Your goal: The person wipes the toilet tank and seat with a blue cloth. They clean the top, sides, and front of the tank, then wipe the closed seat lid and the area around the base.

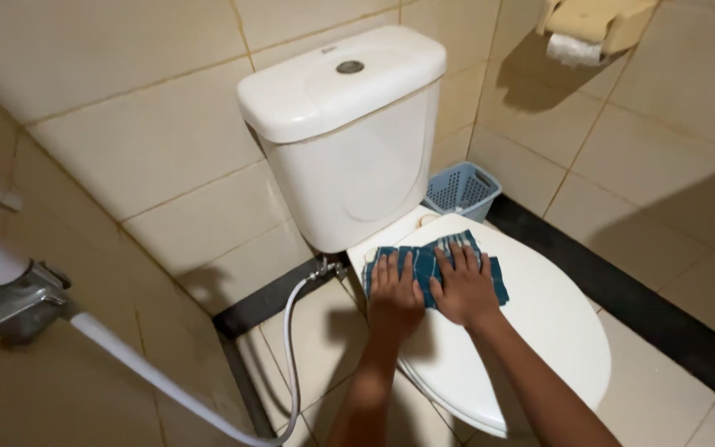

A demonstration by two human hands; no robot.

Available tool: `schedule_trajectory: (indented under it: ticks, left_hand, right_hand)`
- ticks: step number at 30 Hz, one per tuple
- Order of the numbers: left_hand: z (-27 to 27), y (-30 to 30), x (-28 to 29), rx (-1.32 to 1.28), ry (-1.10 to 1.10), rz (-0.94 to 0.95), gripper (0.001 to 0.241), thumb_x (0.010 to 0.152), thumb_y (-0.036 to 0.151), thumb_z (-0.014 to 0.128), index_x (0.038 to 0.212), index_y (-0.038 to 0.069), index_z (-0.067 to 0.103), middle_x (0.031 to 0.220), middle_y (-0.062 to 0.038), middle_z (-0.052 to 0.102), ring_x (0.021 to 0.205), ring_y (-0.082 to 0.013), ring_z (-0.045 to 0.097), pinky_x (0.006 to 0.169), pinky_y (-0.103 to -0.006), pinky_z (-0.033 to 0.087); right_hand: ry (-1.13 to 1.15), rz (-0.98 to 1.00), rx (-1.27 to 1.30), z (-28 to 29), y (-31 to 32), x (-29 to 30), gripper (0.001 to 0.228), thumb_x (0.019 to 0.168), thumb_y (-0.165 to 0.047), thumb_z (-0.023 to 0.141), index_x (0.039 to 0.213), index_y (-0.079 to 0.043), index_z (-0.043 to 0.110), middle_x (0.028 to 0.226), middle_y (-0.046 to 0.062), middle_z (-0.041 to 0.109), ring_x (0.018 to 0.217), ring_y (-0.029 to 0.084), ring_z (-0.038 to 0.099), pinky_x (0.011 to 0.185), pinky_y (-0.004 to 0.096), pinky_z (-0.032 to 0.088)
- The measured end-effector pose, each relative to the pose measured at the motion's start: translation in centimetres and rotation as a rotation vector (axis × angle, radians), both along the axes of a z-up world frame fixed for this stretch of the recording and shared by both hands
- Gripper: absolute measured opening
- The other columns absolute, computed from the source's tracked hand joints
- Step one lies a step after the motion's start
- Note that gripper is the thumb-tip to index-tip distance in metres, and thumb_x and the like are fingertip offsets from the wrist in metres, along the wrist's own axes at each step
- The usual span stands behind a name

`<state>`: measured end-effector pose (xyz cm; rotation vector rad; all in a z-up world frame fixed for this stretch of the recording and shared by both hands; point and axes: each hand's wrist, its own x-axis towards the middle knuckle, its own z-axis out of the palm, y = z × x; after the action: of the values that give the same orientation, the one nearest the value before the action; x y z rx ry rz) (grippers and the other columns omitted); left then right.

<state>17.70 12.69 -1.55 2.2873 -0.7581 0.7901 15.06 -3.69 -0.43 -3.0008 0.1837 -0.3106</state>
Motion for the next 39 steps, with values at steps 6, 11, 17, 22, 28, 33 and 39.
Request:
schedule_trajectory:
  ticks: [6,11,17,22,28,33,39]
  left_hand:
    - [0.3,-1.2,2.2,0.044,0.095,0.058,0.059,0.088,0.019,0.061,0.143,-0.001,0.053,0.140,-0.029,0.054,0.133,-0.0483,0.048,0.116,-0.0570,0.032]
    - [-1.4,-2.1,4.2,0.092,0.074,0.122,0.058,0.091,0.023,0.062,0.143,-0.001,0.052,0.142,-0.029,0.052,0.133,-0.0495,0.047,0.115,-0.0580,0.032]
    - [-0.8,-2.4,3.3,0.064,-0.002,0.180,0.056,0.092,0.022,0.062,0.142,0.000,0.053,0.141,-0.030,0.054,0.133,-0.0499,0.049,0.114,-0.0569,0.035]
    - [-0.3,-3.1,2.7,0.056,-0.062,0.254,0.058,0.090,0.021,0.063,0.142,-0.003,0.053,0.139,-0.032,0.054,0.131,-0.0508,0.049,0.116,-0.0573,0.035]
    - [-0.6,-3.5,2.3,0.027,-0.062,0.290,0.057,0.090,0.020,0.062,0.142,-0.002,0.054,0.140,-0.031,0.054,0.133,-0.0504,0.050,0.115,-0.0569,0.036]
    - [-1.2,-3.4,3.0,0.025,-0.039,0.306,0.058,0.088,0.021,0.064,0.140,-0.003,0.055,0.139,-0.032,0.054,0.131,-0.0515,0.049,0.113,-0.0582,0.035]
    - [-1.7,-3.5,3.1,-0.024,0.002,0.317,0.057,0.090,0.024,0.066,0.140,-0.002,0.055,0.138,-0.029,0.057,0.131,-0.0487,0.051,0.115,-0.0577,0.036]
  right_hand:
    - [-0.023,0.068,-0.039,0.3,-1.2,2.8,0.070,0.094,-0.047,0.043,0.156,-0.016,0.036,0.161,0.019,0.032,0.149,0.040,0.026,0.121,0.060,0.012]
    - [-0.020,0.134,-0.034,0.5,-2.0,4.8,0.069,0.094,-0.048,0.047,0.155,-0.017,0.036,0.161,0.017,0.033,0.149,0.039,0.026,0.120,0.060,0.014]
    - [-0.035,0.183,-0.035,-0.9,-3.0,6.7,0.070,0.092,-0.048,0.051,0.154,-0.018,0.037,0.160,0.015,0.034,0.148,0.037,0.028,0.119,0.061,0.015]
    - [-0.043,0.252,-0.001,0.6,-3.5,6.2,0.070,0.093,-0.049,0.052,0.153,-0.017,0.040,0.159,0.016,0.035,0.148,0.037,0.030,0.119,0.062,0.015]
    - [-0.108,0.490,-0.032,-1.4,-5.8,8.2,0.068,0.093,-0.046,0.057,0.150,-0.012,0.044,0.158,0.016,0.038,0.147,0.037,0.032,0.119,0.060,0.018]
    - [-0.049,0.592,-0.064,-1.5,-6.3,10.5,0.069,0.089,-0.046,0.062,0.148,-0.013,0.044,0.158,0.013,0.038,0.148,0.033,0.031,0.120,0.056,0.018]
    - [-0.107,0.547,0.058,1.0,-5.3,9.1,0.065,0.087,-0.043,0.065,0.145,-0.018,0.051,0.157,0.007,0.046,0.148,0.027,0.036,0.123,0.048,0.021]
